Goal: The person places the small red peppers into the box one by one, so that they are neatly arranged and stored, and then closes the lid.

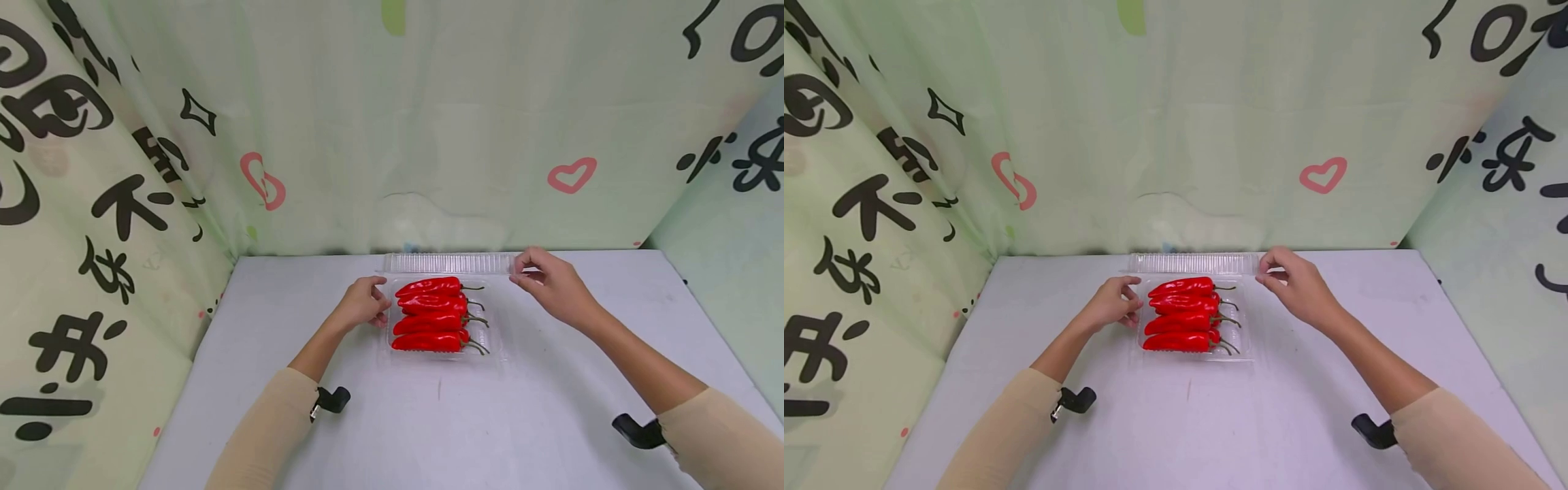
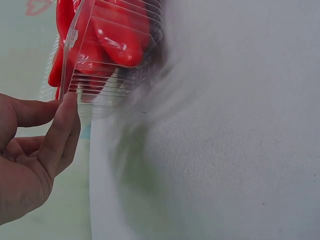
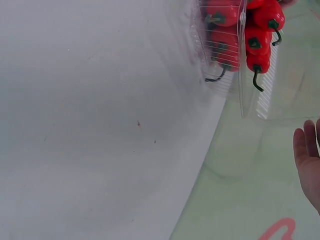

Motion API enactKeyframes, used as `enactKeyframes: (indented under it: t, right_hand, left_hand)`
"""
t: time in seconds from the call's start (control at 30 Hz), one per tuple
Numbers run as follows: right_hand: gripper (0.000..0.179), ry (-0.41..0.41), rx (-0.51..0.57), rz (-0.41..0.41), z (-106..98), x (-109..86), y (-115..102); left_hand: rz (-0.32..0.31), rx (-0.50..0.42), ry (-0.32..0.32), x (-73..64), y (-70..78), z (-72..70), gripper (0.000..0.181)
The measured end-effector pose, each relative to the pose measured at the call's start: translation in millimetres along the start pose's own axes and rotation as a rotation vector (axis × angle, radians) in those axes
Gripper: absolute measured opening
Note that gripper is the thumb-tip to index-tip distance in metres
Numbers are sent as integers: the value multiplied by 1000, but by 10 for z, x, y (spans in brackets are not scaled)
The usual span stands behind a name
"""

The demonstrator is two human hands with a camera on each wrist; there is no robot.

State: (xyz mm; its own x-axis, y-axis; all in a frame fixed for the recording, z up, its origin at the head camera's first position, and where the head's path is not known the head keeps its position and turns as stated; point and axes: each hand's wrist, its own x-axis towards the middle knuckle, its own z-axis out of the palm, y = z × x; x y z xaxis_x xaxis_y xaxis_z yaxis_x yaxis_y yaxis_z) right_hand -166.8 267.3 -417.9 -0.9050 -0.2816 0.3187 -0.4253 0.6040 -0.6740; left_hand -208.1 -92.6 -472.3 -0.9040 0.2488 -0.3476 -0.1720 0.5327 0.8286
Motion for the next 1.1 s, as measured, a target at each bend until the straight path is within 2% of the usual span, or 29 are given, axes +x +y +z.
enactKeyframes:
  t: [0.2,0.43,0.7,0.87,1.1]
  right_hand:
    - [21,-14,26,-40,28,-64,13]
    - [29,-19,0,-45,62,-141,50]
    - [32,-14,-19,-66,118,-218,53]
    - [34,-7,-59,-73,138,-265,74]
    - [37,18,-70,-102,172,-335,82]
  left_hand:
    - [-15,-2,16,-3,-13,3,64]
    - [-4,-21,15,-18,-46,21,51]
    - [-5,-52,33,-68,-98,12,59]
    - [-1,-95,40,-143,-119,-5,56]
    - [12,-153,43,-324,-93,-50,48]
